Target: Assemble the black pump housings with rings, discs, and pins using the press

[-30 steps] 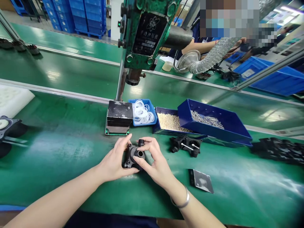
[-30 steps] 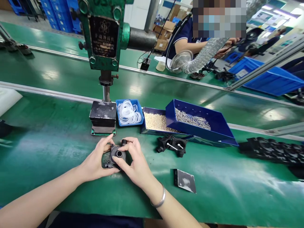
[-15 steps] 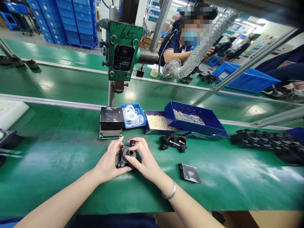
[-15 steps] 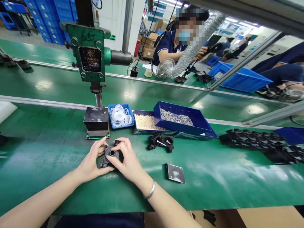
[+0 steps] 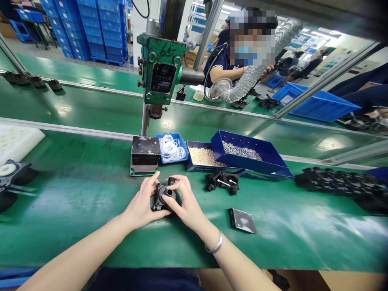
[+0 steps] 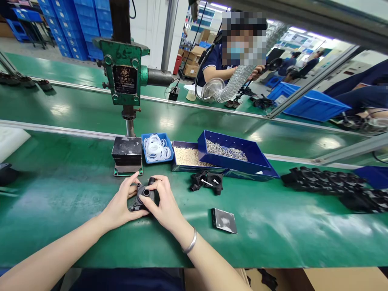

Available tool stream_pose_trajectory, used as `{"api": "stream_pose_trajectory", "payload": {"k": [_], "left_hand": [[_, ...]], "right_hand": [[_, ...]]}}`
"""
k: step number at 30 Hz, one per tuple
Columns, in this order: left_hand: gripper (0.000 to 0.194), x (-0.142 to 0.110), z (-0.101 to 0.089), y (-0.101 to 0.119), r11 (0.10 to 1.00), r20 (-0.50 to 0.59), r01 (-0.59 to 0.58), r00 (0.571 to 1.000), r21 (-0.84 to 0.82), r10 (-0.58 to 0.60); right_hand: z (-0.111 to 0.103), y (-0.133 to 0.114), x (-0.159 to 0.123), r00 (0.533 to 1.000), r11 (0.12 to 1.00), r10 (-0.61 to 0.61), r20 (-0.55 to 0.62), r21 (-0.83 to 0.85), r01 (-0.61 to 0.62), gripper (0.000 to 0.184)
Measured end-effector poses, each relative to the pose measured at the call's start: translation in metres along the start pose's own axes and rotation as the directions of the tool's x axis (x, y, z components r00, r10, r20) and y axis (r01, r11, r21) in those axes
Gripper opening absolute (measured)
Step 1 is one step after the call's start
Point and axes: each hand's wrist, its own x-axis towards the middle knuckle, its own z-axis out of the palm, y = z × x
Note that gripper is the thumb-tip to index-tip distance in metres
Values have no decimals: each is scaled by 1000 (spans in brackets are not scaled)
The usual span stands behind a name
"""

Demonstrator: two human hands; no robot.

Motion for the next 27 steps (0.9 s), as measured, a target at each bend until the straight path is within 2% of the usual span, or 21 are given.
{"api": "stream_pose_trajectory", "payload": {"k": [6,8,12,15,20,22,24,25,27], "left_hand": [[106,0,1,-1,1000,3,-2,1000,-1,2],[99,0,-2,0,998,10,-49,999,36,48],[76,3,-13,4,975,95,-140,988,171,125],[72,6,-18,4,964,138,-169,980,206,142],[66,8,-15,-3,970,136,-163,981,179,140],[65,7,-16,0,977,117,-127,987,170,108],[64,6,-22,10,982,94,-106,991,158,92],[64,6,-28,19,982,76,-107,992,157,96],[63,12,-45,40,973,15,-133,991,187,133]], "right_hand": [[2,2,-1,1000,1000,9,-12,2,-9,19],[2,2,0,1000,1000,8,-13,7,-8,19],[0,0,1,1000,1000,11,-7,21,-11,21],[1,0,3,1000,1000,3,-16,25,-3,24],[1,2,6,998,999,-41,-46,31,43,30],[-8,-3,10,997,997,-75,-1,22,75,35],[-25,-14,18,992,992,-124,20,21,123,40],[-38,-22,24,988,988,-155,-3,20,155,41],[-66,-43,45,964,973,-229,-134,10,233,41]]}}
